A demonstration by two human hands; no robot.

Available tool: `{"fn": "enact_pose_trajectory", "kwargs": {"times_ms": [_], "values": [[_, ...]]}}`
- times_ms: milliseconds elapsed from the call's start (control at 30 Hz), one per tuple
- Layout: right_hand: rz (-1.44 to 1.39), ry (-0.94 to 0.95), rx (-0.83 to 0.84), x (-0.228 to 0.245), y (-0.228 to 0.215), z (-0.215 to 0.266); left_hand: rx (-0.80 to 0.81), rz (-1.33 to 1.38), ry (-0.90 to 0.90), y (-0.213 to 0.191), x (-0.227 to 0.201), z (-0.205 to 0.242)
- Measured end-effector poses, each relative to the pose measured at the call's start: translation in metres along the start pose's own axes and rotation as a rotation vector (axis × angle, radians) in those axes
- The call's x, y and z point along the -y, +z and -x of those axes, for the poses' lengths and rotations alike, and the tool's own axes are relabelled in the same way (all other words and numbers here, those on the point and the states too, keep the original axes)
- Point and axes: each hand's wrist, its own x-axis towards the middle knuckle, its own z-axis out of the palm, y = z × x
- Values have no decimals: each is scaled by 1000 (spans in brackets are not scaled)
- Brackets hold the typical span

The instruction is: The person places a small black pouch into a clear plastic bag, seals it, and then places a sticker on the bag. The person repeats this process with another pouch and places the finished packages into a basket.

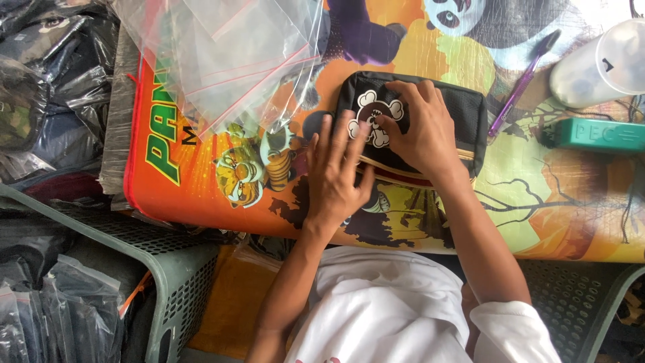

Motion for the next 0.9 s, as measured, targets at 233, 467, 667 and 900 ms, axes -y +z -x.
{"fn": "enact_pose_trajectory", "kwargs": {"times_ms": [233, 467, 667, 900], "values": [[-90, -13, 21, -5, 0, 4, 69, -118, 82, -1, -5, -6], [68, -101, 58, -6, 4, 5, 26, -129, 76, 2, -6, -5], [35, -223, 91, 0, -21, 14, -72, -61, 132, 0, -4, -6], [224, -95, 138, 12, -63, 46, -194, 42, 364, 13, 6, 7]]}}
